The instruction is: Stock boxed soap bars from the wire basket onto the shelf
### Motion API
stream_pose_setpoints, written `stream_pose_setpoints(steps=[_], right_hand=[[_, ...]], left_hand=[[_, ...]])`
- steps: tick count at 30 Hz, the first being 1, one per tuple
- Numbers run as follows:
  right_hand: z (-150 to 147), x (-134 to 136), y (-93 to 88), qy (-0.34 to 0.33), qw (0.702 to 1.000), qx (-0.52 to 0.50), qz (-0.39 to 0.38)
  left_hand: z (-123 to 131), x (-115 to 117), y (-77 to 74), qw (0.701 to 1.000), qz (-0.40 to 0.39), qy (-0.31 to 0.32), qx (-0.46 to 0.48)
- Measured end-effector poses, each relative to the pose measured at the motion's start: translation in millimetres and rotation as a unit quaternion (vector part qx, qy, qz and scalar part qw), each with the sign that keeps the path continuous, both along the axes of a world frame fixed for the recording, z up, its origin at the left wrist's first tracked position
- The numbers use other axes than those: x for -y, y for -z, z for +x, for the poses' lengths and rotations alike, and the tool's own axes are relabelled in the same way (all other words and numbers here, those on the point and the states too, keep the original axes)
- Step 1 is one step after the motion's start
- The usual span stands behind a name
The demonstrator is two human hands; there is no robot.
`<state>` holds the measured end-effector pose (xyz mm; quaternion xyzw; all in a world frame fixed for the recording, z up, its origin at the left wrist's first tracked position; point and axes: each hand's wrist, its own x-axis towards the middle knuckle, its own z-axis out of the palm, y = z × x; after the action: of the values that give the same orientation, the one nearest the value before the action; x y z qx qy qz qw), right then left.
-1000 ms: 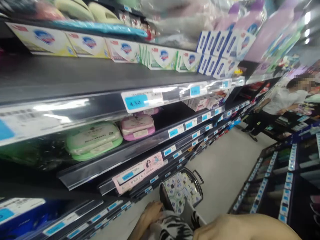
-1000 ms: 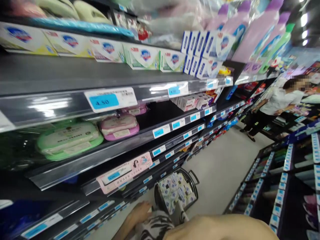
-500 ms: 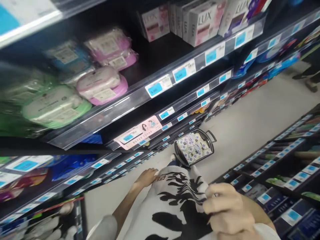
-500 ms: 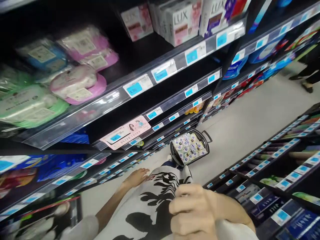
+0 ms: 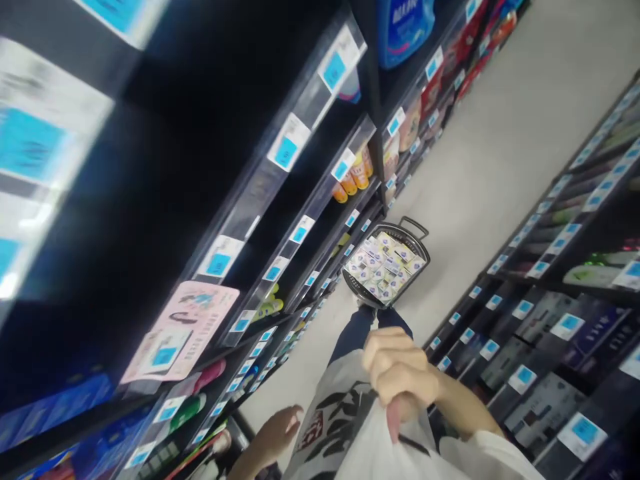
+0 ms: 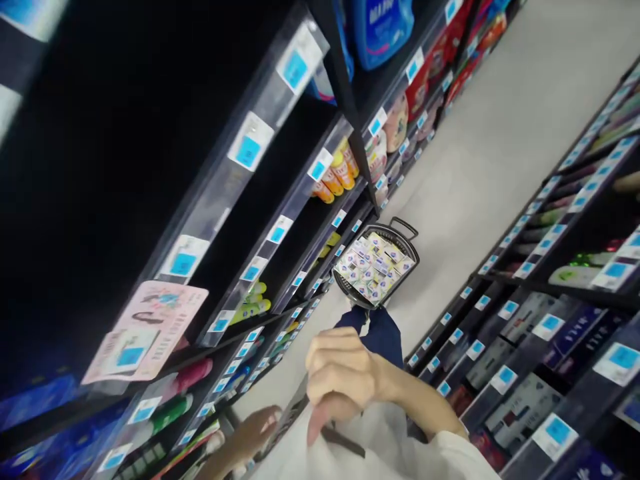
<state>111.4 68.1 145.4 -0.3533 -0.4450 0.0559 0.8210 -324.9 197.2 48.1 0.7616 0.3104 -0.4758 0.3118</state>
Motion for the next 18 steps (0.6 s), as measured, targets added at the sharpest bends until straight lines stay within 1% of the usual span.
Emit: stream_pose_setpoints(steps=[3,5,7,9,10,12,13,14,15,16,17,18], right_hand=[[-40,26,37.6,-0.067,0.994,-0.073,-0.045],[-71,38,57.6,-0.134,0.982,-0.099,-0.090],[-95,46,68.1,-0.197,0.965,-0.116,-0.130],[-103,47,68.6,-0.242,0.952,-0.126,-0.139],[-99,45,66.6,-0.254,0.950,-0.127,-0.129],[-80,35,63.8,-0.249,0.955,-0.118,-0.108],[-65,26,66.1,-0.233,0.960,-0.105,-0.115],[-48,16,72.6,-0.210,0.963,-0.089,-0.140],[-30,4,84.5,-0.181,0.963,-0.076,-0.184],[-11,-10,102.4,-0.154,0.955,-0.068,-0.243],[7,-24,125.9,-0.124,0.940,-0.071,-0.309],[23,-37,154.1,-0.092,0.915,-0.100,-0.381]], left_hand=[[55,-5,32.2,0.996,-0.083,-0.016,0.037],[86,-6,53.3,0.993,-0.100,-0.024,0.050],[108,-6,69.7,0.991,-0.096,-0.050,0.078],[120,-4,79.9,0.985,-0.093,-0.100,0.101],[122,-2,83.0,0.982,-0.095,-0.125,0.106],[121,2,87.0,0.977,-0.094,-0.161,0.105],[118,5,88.7,0.976,-0.092,-0.171,0.102],[114,8,90.4,0.976,-0.087,-0.176,0.098],[110,11,92.5,0.976,-0.080,-0.180,0.091],[106,14,94.9,0.977,-0.070,-0.184,0.083],[103,17,97.6,0.978,-0.058,-0.188,0.072],[100,19,100.6,0.979,-0.048,-0.190,0.059]])
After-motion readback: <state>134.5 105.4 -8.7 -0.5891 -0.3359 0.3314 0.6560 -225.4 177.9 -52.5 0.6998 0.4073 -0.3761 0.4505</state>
